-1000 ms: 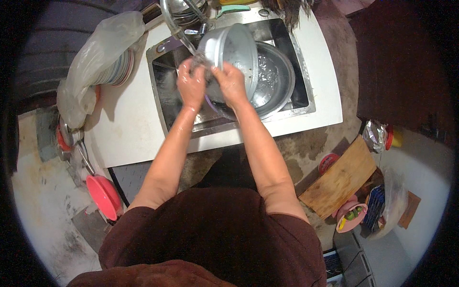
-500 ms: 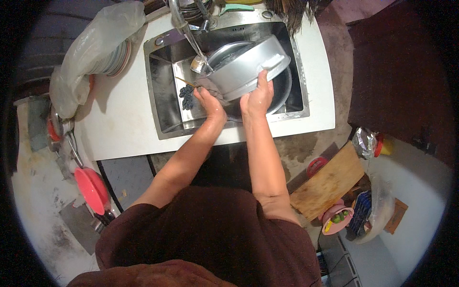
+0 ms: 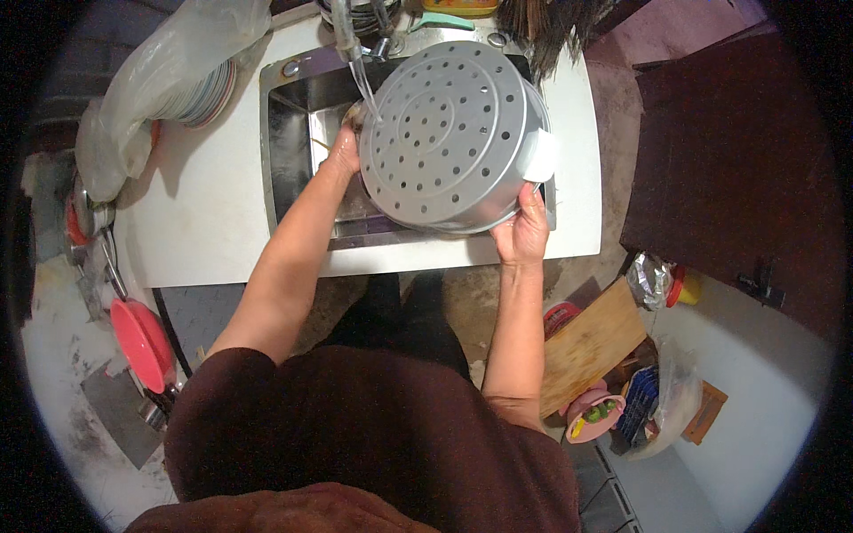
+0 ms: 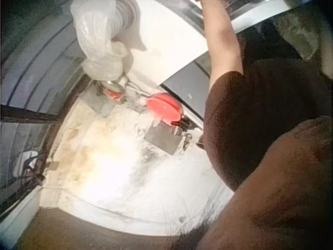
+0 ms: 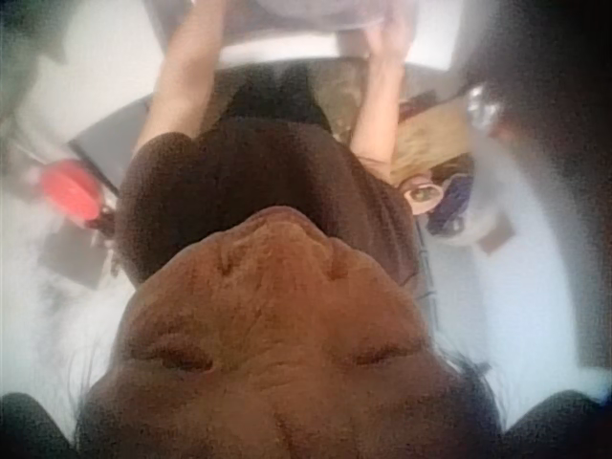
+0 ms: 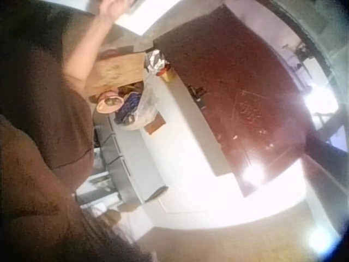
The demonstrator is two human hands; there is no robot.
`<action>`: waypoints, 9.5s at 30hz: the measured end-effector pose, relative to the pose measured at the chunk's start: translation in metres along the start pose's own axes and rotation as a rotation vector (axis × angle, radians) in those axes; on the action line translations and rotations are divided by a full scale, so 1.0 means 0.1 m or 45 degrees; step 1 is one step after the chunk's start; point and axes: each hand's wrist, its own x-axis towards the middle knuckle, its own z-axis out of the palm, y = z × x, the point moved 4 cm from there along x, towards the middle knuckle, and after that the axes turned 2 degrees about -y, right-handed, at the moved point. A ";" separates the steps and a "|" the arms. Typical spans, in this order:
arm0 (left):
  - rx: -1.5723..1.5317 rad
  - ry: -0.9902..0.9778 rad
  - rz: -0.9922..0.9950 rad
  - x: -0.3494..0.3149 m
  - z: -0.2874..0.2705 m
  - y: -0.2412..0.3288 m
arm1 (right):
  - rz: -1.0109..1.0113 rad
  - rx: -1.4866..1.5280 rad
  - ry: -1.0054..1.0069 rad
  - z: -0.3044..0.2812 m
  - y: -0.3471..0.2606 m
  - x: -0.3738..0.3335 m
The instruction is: The person washes a metal steamer insert and a large metal bowl in a kitchen sink using a cloth and running water. They scrub the items thoroughly, rinse them, and then dry them with a cloth before placing them aside.
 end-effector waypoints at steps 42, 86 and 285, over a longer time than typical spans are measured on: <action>1.385 -0.630 0.649 -0.79 1.14 0.51 | 0.232 -2.562 -0.526 0.85 0.72 0.37; 1.562 -0.460 0.257 -0.76 0.67 0.45 | -0.303 -1.478 -0.616 1.85 0.61 0.83; 0.128 -0.363 0.561 -2.80 0.91 0.72 | -0.323 -0.578 0.198 0.56 -0.61 0.24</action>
